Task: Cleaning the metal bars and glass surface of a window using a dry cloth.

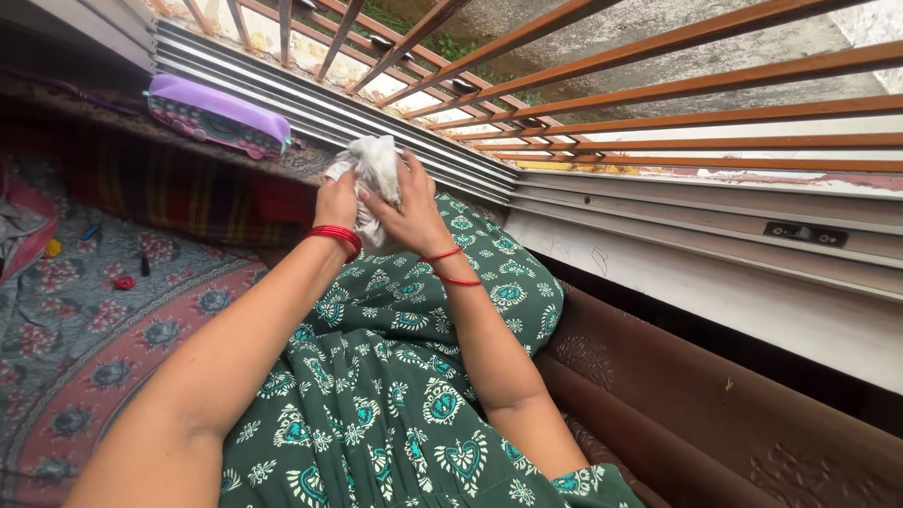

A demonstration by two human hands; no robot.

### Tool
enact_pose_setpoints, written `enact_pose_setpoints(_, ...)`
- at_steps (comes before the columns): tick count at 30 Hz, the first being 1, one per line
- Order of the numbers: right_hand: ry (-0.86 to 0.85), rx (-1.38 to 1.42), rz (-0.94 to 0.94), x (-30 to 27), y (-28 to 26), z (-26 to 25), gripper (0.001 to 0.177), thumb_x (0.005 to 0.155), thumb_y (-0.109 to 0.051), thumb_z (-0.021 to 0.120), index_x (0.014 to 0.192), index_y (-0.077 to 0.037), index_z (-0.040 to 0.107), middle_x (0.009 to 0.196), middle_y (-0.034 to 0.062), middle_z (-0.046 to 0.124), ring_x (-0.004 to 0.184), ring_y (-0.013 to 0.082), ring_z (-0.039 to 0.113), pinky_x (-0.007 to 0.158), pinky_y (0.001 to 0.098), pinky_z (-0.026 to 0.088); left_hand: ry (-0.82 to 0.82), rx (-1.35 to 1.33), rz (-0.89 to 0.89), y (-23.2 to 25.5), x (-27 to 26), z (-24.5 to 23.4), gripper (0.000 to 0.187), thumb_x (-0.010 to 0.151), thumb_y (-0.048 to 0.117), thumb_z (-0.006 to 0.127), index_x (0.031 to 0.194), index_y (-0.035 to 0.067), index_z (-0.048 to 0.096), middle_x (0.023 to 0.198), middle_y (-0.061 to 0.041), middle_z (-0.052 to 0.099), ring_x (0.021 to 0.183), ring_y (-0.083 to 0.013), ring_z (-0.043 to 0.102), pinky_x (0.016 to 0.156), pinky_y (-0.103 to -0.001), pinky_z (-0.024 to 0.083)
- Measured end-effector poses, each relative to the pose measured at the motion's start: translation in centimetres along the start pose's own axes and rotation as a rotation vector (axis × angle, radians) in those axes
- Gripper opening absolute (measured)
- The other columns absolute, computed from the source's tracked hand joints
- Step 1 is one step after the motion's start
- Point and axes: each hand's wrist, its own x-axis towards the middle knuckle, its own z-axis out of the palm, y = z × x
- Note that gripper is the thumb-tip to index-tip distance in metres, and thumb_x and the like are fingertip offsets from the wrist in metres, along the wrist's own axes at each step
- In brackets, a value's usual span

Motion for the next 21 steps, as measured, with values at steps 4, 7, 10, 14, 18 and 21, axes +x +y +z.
enact_pose_setpoints(4, 0.038, 0.312, 0.12, 0.3, -0.8, 0.3, 0.092, 0.087, -0.042, 0.085, 0.154, -0.008, 0.033, 0.143, 0.0269, 0.056, 0.129, 0.0357, 0.057, 0.108, 0.0405, 0.045, 0.006, -0.266, -0.032, 4.2, -2.0, 1.0, 0.038, 0.102, 0.028, 0.054, 0.111, -0.004, 0.072, 0.102, -0.01, 0.075, 0.087, -0.0165, 0.071, 0.075, -0.029, 0.057)
enact_pose_setpoints(7, -0.044, 0.915, 0.253, 0.8, -2.5, -0.2, 0.087, 0.088, -0.029, 0.084, 0.153, 0.0, 0.034, 0.135, 0.0131, 0.063, 0.123, 0.0208, 0.062, 0.108, 0.0363, 0.048, -0.095, -0.385, -0.15, 5.5, -2.1, 0.8, 0.038, 0.101, 0.029, 0.053, 0.111, -0.003, 0.072, 0.102, -0.01, 0.076, 0.087, -0.0174, 0.073, 0.075, -0.03, 0.058)
enact_pose_setpoints(10, -0.048, 1.14, 0.289, 1.1, -3.7, -0.1, 0.071, 0.089, -0.019, 0.083, 0.147, -0.001, 0.047, 0.131, 0.0105, 0.065, 0.117, 0.0171, 0.064, 0.103, 0.0329, 0.052, -0.174, -0.34, -0.163, 3.2, -0.3, -0.6, 0.035, 0.099, 0.026, 0.053, 0.11, -0.002, 0.071, 0.101, -0.011, 0.076, 0.085, -0.0177, 0.073, 0.074, -0.031, 0.059)
enact_pose_setpoints(14, 0.105, 1.163, 0.262, 1.5, -4.0, 2.7, 0.063, 0.086, -0.011, 0.084, 0.14, 0.001, 0.053, 0.124, 0.0093, 0.069, 0.11, 0.0158, 0.067, 0.099, 0.0311, 0.055, 0.077, -0.131, -0.006, 2.7, -0.2, -1.1, 0.027, 0.098, 0.014, 0.062, 0.106, -0.009, 0.071, 0.093, -0.013, 0.071, 0.074, -0.0172, 0.065, 0.063, -0.034, 0.051)
enact_pose_setpoints(18, 0.176, 1.003, 0.206, 1.9, -6.4, 1.4, 0.062, 0.087, -0.014, 0.085, 0.14, -0.001, 0.054, 0.124, 0.0093, 0.071, 0.111, 0.0151, 0.068, 0.099, 0.0314, 0.055, 0.164, -0.192, 0.028, 3.0, 0.4, -1.7, 0.021, 0.092, 0.014, 0.062, 0.101, -0.003, 0.07, 0.089, -0.009, 0.073, 0.072, -0.0142, 0.069, 0.064, -0.032, 0.055)
enact_pose_setpoints(21, 0.251, 0.646, 0.155, 2.5, -7.3, 0.2, 0.066, 0.083, -0.019, 0.086, 0.139, -0.002, 0.055, 0.123, 0.0115, 0.073, 0.112, 0.0192, 0.073, 0.097, 0.0323, 0.057, 0.214, -0.14, -0.036, 1.3, 1.8, -2.6, 0.023, 0.098, 0.02, 0.065, 0.103, -0.003, 0.065, 0.088, -0.007, 0.066, 0.073, -0.0114, 0.062, 0.064, -0.032, 0.05)
